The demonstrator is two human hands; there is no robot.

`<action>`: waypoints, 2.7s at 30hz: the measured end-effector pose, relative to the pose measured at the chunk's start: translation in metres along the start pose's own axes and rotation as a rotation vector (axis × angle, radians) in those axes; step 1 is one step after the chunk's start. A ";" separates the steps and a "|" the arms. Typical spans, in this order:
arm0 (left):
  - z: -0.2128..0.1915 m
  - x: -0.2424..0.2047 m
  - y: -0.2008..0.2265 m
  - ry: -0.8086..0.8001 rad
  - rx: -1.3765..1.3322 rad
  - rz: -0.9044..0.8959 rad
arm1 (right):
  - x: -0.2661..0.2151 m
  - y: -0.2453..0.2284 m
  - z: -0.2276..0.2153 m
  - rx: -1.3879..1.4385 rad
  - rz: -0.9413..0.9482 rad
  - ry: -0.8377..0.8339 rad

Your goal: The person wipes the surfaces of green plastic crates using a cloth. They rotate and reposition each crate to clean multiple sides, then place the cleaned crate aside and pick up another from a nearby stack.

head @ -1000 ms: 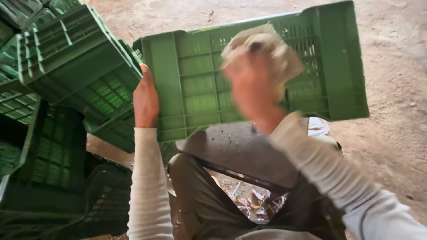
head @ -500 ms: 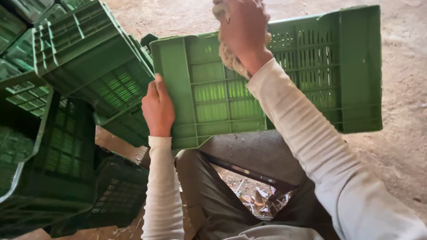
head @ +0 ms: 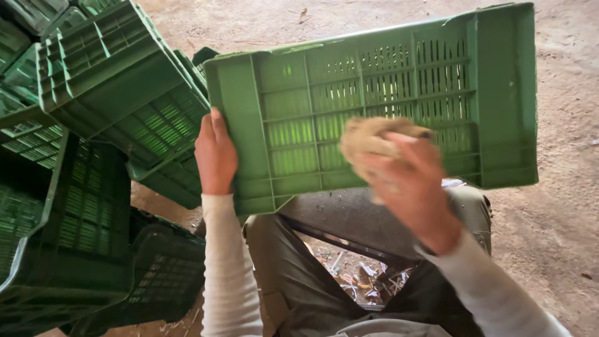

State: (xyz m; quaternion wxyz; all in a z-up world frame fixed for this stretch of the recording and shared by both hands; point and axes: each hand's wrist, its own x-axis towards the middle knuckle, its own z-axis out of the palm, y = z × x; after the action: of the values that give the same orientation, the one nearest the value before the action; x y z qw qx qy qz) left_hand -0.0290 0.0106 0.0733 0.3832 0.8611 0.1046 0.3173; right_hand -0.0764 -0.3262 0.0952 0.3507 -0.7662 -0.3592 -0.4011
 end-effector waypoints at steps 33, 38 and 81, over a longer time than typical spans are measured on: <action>0.040 -0.073 -0.032 -0.315 -1.617 -0.644 | -0.171 0.071 -0.089 -0.399 0.364 0.576; 0.013 -0.066 0.053 -0.227 -1.669 -0.524 | -0.166 0.110 -0.038 -0.147 0.588 0.619; 0.221 -0.155 0.056 -0.303 -1.959 -0.526 | 0.048 0.170 0.062 -0.371 0.158 0.302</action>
State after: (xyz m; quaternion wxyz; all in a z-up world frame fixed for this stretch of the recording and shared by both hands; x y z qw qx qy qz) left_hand -0.0149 -0.2246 -0.0697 0.9848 0.1509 -0.0646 0.0572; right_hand 0.1078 -0.3460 0.0676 0.2841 -0.7744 -0.1621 -0.5416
